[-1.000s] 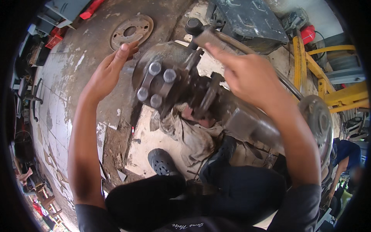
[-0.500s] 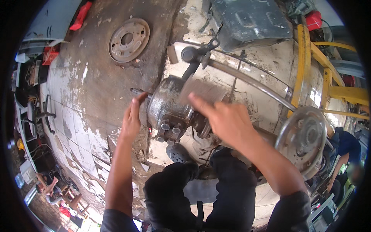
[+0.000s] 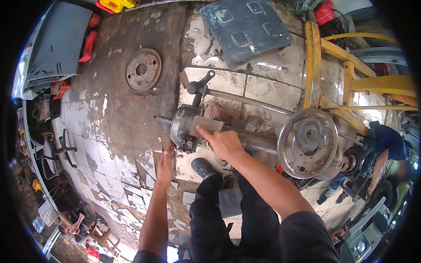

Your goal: The person sits on the floor and cleans a vehicle axle assembly using a rag. They rotate the axle, wipe the shaft and flange, and repeatedly rub the surface to remove grime.

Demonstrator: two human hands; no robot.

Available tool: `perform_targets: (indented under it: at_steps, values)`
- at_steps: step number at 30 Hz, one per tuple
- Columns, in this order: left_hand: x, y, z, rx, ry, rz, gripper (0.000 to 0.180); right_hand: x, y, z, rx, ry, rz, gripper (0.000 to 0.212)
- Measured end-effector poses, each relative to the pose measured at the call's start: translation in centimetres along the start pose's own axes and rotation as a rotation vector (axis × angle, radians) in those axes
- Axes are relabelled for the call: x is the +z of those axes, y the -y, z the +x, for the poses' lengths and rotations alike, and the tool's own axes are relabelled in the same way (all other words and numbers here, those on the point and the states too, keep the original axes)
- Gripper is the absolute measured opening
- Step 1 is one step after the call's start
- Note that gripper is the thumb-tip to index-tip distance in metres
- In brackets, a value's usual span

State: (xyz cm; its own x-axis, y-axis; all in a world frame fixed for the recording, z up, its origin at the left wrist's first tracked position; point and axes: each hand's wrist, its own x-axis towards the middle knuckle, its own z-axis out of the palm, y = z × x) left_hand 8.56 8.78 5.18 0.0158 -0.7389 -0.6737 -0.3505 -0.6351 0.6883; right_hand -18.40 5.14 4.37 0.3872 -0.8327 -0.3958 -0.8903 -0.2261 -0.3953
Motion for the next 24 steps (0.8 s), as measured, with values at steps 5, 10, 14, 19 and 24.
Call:
perform_targets:
  at_steps: [5, 10, 14, 19, 24]
  values:
    - [0.8, -0.6, -1.8, -0.067, 0.06, -0.015, 0.073, -1.2, -0.2, -0.1, 0.212, 0.058, 0.157, 0.07]
    - [-0.2, 3.5, -4.9, -0.244, 0.08, 0.087, 0.071, 0.2, -1.6, 0.3, 0.226, 0.144, 0.131, 0.067]
    - [-2.4, 4.8, -8.7, -0.343, -0.011, 0.043, 0.068, -3.3, -1.7, 0.0, 0.211, 0.149, 0.155, 0.068]
    - [-5.5, 8.0, -12.9, -0.51, -0.004, 0.122, 0.073, -2.0, -1.0, 0.7, 0.075, 0.195, 0.128, 0.07]
    - [-10.2, 7.0, -17.2, -0.544, -0.07, 0.006, 0.074, 0.2, -4.1, -1.1, 0.348, 0.07, 0.229, 0.061]
